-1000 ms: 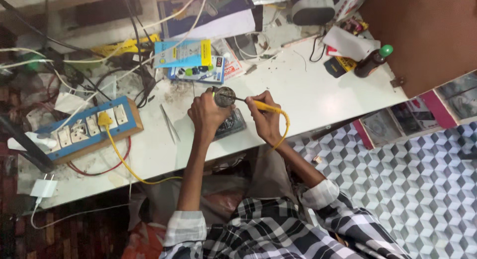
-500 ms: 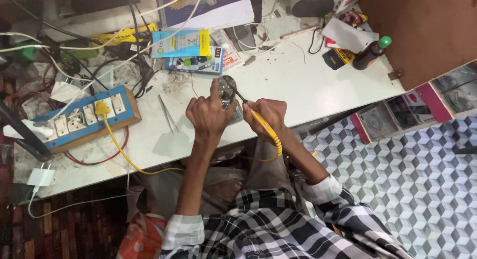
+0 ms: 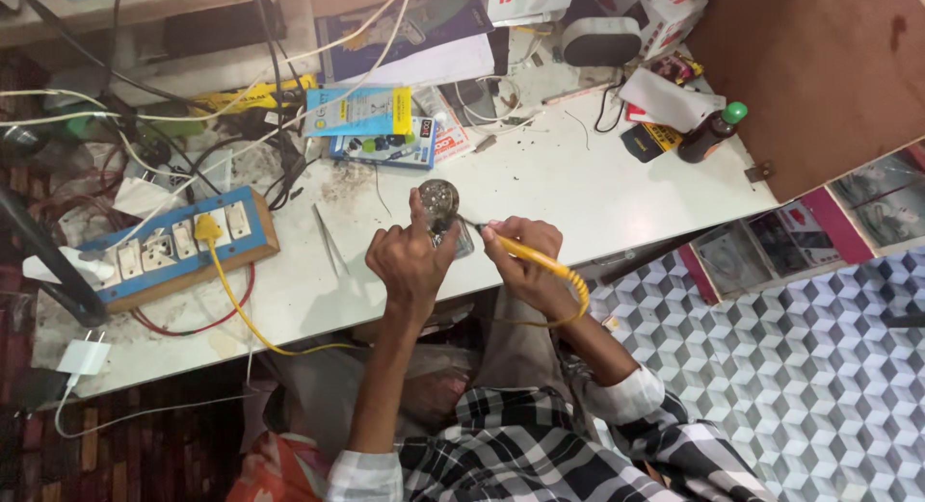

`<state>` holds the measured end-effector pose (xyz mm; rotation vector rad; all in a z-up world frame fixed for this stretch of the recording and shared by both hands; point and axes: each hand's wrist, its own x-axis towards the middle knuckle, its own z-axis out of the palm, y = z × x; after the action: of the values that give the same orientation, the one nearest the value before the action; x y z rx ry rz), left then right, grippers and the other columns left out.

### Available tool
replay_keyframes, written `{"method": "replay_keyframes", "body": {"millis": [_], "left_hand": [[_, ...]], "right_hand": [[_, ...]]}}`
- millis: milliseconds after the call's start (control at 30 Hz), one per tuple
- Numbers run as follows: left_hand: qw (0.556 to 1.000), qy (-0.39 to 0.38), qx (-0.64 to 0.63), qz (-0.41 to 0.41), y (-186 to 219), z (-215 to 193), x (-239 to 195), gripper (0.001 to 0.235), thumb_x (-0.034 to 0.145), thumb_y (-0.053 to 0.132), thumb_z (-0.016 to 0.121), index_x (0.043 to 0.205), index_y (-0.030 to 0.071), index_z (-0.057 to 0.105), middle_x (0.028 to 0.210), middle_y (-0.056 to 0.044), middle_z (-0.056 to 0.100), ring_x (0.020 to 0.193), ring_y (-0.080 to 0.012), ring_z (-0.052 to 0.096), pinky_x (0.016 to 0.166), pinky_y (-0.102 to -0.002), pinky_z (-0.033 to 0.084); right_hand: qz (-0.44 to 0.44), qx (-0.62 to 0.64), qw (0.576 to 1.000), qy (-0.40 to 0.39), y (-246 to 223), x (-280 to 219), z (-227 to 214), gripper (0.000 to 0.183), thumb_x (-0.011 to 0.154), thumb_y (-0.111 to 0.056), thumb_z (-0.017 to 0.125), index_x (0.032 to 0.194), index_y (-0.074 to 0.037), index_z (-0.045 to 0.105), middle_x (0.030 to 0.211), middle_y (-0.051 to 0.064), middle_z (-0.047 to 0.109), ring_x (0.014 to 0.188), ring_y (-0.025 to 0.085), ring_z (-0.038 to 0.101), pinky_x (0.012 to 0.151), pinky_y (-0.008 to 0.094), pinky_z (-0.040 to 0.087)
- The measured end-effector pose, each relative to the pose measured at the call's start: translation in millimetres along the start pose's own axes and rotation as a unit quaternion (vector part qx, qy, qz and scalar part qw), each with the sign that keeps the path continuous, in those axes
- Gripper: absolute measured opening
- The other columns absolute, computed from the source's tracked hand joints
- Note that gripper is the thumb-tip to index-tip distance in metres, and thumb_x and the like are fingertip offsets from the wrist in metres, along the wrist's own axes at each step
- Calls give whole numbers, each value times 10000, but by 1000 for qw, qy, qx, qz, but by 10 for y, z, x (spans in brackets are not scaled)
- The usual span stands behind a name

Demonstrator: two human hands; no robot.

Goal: The person uses a soldering iron and solder wire to apply solder to a small electronic circuit board. They repeatedly heat the board and feed solder, occasionally cleaning the iron tip on a sponge.

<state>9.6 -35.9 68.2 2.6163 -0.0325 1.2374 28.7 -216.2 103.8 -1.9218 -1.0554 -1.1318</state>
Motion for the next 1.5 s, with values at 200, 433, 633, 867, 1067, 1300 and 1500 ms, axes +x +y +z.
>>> {"method": "replay_keyframes", "body": {"millis": [200,433,633,867,1067,1300,1500], "left_hand": [[1000,21,16,15,32,46,-89,669,831,409,881,1306,-8,663,529,-15,533,481,-210,520,561,-366,433],[1000,1,15,18,-83,60,-101,741,810,440,869,1323,-47,648,534,-30,526,475,-228,500,545,-394,422],[1000,4,-10,4,-16,78,-100,714,844,456,849,1332,-25,646,550,-34,533,490,-234,515,584,-399,462],[999,35,-17,-10,64,126,-137,618,816,467,873,1200,2,737,544,-87,556,483,-266,559,528,-390,475],[994,-63,-19,-90,122,280,-40,663,677,503,905,1107,16,773,503,-111,617,453,-308,614,485,-452,481],[955,-213,-32,-202,197,686,220,531,660,529,899,959,111,768,702,-138,704,667,-357,704,593,-486,532],[962,-185,-68,-190,28,1188,194,802,611,618,867,1114,30,658,857,-198,726,825,-392,705,691,-543,518]], "right_hand": [[98,102,990,14,5,31,33,267,916,10,733,746,-38,533,632,88,564,508,248,573,499,349,444],[167,125,978,-17,-69,-70,11,309,907,-27,722,706,-41,487,564,77,528,456,229,547,485,342,423],[303,242,922,14,-136,-73,12,220,998,-77,636,819,-32,515,671,49,672,521,158,631,523,280,504],[122,88,988,30,-47,18,44,258,954,-38,707,754,-24,545,678,111,649,553,236,641,529,328,489],[148,35,988,-18,15,-17,106,312,868,-17,739,666,-42,502,551,105,552,451,267,544,472,372,434],[110,9,991,77,103,-24,-19,219,922,-18,716,769,-4,560,642,117,623,521,259,618,517,348,480],[168,21,983,72,153,-56,-73,172,963,-44,723,880,7,581,715,122,669,575,228,641,563,323,493]]}}
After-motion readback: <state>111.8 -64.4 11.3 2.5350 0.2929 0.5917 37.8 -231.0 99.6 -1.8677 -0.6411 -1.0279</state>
